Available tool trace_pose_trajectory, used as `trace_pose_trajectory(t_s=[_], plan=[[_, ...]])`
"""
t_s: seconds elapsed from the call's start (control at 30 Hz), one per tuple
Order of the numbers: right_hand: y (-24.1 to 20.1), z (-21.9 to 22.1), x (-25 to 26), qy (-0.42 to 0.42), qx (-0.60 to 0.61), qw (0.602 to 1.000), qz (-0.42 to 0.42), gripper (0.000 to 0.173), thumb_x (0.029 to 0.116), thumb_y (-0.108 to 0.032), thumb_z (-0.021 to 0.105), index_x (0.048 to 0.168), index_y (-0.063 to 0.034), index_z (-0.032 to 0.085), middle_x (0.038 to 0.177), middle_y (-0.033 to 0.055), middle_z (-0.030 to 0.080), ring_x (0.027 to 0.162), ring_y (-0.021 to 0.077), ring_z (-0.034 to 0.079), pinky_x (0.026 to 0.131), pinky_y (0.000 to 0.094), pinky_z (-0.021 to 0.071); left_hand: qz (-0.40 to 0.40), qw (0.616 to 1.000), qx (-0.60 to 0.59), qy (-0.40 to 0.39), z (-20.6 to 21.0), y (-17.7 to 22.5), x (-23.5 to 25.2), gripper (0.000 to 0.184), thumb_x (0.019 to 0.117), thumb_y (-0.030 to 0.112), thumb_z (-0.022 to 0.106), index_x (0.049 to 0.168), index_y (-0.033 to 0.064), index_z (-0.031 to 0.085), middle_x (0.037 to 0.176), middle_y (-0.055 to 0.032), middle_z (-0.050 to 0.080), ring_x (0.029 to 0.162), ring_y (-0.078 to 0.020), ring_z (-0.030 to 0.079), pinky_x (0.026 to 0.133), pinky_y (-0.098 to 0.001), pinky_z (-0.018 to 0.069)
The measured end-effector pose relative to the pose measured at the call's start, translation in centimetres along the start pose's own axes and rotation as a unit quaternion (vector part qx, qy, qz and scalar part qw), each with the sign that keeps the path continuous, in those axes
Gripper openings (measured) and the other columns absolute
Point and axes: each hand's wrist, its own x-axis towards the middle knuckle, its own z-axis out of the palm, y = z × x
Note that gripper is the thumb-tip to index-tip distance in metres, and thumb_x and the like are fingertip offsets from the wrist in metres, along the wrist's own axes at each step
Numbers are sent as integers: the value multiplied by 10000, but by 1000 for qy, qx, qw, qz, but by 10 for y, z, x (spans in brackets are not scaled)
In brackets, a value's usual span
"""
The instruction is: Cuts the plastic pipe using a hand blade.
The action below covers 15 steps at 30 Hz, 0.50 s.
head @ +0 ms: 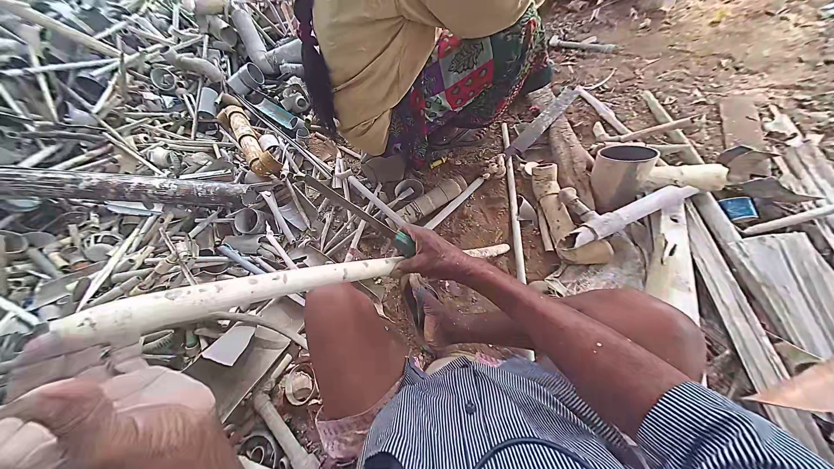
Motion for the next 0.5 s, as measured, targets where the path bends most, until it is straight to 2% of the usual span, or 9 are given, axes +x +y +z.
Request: trace_pose_trajectory(t_s=[0.03,0.07,0.13,0.2,0.27,0.3,0.4,0.47,0.5], plan=[[-6,-2,1,-9,15,1000,0,420,839,-158,824,1121,4,559,857,50,613,710,87,564,676,278,489,-46,995,-81,-41,15,-10,-3,669,999,417,606,1389,-32,298,1262,-101,569,1192,-205,608,1043,-412,517],[-14,-5,1,-17,25,1000,2,403,844,-154,822,1107,-7,555,839,29,593,684,62,546,649,245,478,-87,979,-163,-87,34,-19,-6,795,886,540,737,1389,53,361,1270,-89,618,1205,-237,621,1043,-458,513],[-28,-5,2,-32,29,999,7,376,856,-163,815,1090,-19,558,819,17,570,641,46,524,603,216,458,-146,937,-262,-179,72,-26,-11,709,778,608,787,1281,152,582,1136,-54,734,1095,-233,702,993,-459,558],[-39,-3,3,-46,23,999,12,369,878,-173,800,1106,-17,556,832,21,557,634,47,508,590,213,446,-147,922,-305,-189,103,-27,-15,430,891,563,692,1046,163,712,882,-32,754,852,-199,749,846,-405,628],[-42,-4,1,-25,49,998,15,322,910,-163,769,1107,-18,560,820,15,568,611,40,508,575,202,444,-130,931,-314,-135,127,-21,-15,395,1077,387,433,811,170,628,628,31,619,565,-124,644,608,-319,609],[-40,-7,-2,8,75,997,17,276,932,-162,745,1086,-22,564,780,9,588,564,30,516,544,186,454,-120,937,-310,-111,135,-19,-13,423,1105,311,346,783,168,580,582,48,565,497,-105,590,540,-291,582],[-27,-26,-32,134,135,980,51,193,1034,-185,615,1093,-23,529,682,18,534,485,52,499,497,188,466,-114,949,-280,-90,139,-24,-12,390,1109,287,285,866,157,561,639,50,565,557,-115,603,582,-301,587],[-8,-35,-57,178,149,969,82,186,1081,-224,504,1087,-39,524,667,-5,541,482,37,509,494,171,469,-153,927,-317,-127,133,-31,-10,374,1090,435,368,1035,131,580,811,-8,660,760,-178,694,744,-379,624],[2,-33,-69,174,150,967,112,196,1088,-240,479,1085,-48,519,676,-19,531,501,32,522,510,170,482,-173,909,-346,-153,131,-33,-7,409,1068,490,412,1082,118,581,856,-36,678,801,-199,710,765,-392,629]])
